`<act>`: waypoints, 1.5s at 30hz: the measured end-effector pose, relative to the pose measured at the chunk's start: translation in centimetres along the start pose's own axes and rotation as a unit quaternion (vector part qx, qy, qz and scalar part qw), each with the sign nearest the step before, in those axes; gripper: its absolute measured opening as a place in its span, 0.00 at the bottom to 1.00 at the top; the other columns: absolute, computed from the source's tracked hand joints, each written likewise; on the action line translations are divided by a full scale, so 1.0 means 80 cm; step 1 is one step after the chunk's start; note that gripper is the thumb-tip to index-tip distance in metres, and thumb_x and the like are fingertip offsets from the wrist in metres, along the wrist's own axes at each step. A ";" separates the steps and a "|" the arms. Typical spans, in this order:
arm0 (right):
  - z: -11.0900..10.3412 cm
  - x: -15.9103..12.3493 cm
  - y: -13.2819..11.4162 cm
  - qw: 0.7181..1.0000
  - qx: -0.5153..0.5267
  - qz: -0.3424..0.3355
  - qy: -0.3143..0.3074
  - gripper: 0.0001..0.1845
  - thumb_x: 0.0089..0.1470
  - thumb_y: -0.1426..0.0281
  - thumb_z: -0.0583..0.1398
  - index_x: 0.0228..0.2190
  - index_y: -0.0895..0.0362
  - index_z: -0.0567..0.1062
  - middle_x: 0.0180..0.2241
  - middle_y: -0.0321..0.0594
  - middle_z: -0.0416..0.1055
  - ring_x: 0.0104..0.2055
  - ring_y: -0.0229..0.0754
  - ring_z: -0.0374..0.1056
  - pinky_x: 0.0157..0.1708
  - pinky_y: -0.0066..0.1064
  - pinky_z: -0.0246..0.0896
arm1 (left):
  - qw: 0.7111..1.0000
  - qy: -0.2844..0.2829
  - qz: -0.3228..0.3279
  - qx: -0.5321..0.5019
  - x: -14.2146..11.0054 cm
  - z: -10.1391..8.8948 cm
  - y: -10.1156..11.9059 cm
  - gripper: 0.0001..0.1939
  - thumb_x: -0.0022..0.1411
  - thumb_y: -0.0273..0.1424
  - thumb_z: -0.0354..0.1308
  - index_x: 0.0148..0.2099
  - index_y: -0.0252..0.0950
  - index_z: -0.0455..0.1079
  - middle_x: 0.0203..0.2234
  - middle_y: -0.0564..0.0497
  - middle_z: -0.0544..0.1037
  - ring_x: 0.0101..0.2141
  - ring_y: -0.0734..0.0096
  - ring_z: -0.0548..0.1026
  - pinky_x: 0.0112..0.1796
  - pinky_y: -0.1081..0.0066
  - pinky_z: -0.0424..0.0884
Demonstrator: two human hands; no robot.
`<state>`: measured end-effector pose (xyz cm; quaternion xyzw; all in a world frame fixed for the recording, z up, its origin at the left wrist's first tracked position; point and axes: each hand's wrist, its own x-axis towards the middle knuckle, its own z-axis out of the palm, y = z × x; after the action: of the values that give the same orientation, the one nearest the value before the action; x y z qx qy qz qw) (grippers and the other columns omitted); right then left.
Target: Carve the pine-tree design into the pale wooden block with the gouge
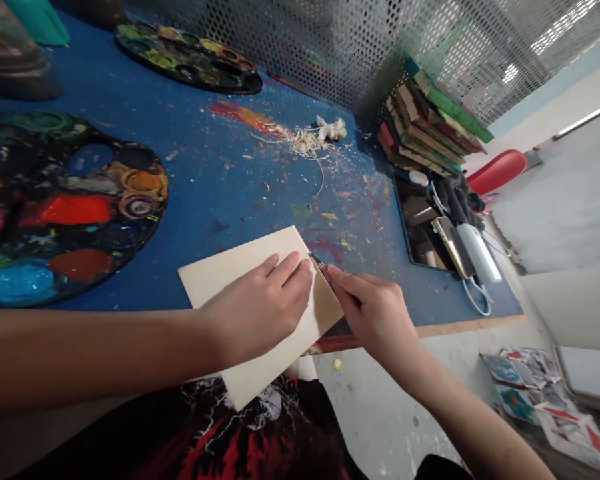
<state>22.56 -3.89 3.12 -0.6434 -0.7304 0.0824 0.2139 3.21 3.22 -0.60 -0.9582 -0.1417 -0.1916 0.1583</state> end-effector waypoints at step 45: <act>0.011 0.001 -0.011 0.997 -0.070 0.015 0.019 0.20 0.63 0.73 0.50 0.47 0.59 0.80 0.27 0.44 0.78 0.26 0.41 0.71 0.27 0.31 0.62 | 0.998 -0.037 0.052 0.023 0.009 -0.009 -0.005 0.20 0.65 0.22 0.45 0.53 0.23 0.72 0.52 0.32 0.75 0.51 0.49 0.74 0.46 0.57 0.74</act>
<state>21.40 -3.85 2.71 -0.6693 -0.7203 0.0227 0.1808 3.48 3.45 0.38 -0.9669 -0.1015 -0.1436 0.1850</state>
